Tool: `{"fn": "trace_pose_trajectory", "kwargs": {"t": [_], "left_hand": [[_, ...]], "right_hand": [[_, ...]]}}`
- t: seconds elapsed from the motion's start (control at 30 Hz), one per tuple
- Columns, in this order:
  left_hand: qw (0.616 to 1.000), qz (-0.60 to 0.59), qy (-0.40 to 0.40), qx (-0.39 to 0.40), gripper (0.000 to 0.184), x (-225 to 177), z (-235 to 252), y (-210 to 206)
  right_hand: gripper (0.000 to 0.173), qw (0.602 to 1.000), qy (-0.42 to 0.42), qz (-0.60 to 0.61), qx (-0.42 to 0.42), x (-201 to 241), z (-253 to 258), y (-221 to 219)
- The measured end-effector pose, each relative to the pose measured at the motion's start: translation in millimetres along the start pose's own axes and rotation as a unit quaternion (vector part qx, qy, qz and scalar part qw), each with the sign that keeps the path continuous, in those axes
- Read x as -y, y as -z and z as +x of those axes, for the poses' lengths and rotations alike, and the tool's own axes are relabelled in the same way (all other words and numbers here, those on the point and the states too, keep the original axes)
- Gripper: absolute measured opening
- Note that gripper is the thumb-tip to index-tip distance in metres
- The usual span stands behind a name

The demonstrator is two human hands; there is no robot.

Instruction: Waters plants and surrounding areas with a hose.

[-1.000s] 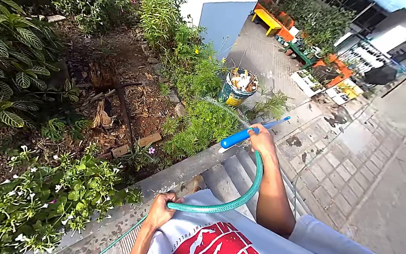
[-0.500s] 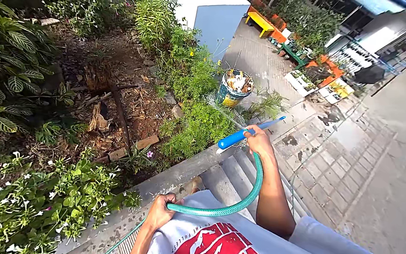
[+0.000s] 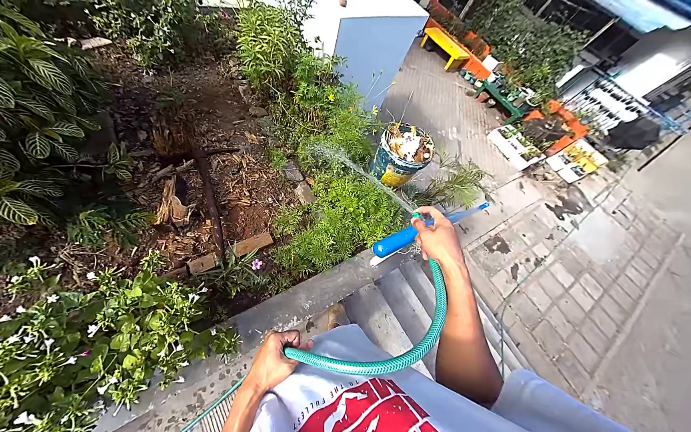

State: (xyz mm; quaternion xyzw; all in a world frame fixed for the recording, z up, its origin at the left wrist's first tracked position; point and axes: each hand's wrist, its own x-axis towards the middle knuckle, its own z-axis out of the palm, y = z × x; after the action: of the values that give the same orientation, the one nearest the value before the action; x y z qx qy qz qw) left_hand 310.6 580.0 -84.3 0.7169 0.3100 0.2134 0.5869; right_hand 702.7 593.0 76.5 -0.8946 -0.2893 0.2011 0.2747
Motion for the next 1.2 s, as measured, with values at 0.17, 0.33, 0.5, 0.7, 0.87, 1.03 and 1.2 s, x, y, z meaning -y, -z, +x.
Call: {"fn": "trace_pose_trajectory", "kwargs": {"t": [0.17,0.33,0.5,0.7,0.87,1.03,1.2], "left_hand": [[1.000,0.006,0.003,0.006,0.044,0.4,0.7,-0.1],[1.000,0.010,0.008,0.008,0.045,1.3,1.0,-1.0],[1.000,0.015,0.011,0.010,0.045,0.7,1.4,-0.8],[1.000,0.019,0.003,0.006,0.045,1.8,1.2,0.2],[0.999,0.032,-0.009,0.004,0.046,1.1,1.5,1.2],[1.000,0.025,-0.005,0.006,0.045,1.9,1.6,1.0],[1.000,0.013,0.002,0.007,0.045,0.3,1.8,1.4]], "right_hand": [[0.033,0.999,0.021,0.023,-0.013,4.6,-2.9,5.2],[0.033,0.998,0.037,0.035,-0.023,6.8,-5.2,7.8],[0.034,0.996,0.058,0.058,-0.039,8.5,-6.8,9.6],[0.034,0.988,0.095,0.098,-0.071,10.5,-8.8,10.7],[0.034,0.989,0.096,0.096,-0.063,13.7,-9.5,10.0],[0.033,0.997,0.056,0.035,-0.029,11.7,-5.3,6.0],[0.031,1.000,0.008,-0.022,0.007,6.5,-1.8,2.5]]}}
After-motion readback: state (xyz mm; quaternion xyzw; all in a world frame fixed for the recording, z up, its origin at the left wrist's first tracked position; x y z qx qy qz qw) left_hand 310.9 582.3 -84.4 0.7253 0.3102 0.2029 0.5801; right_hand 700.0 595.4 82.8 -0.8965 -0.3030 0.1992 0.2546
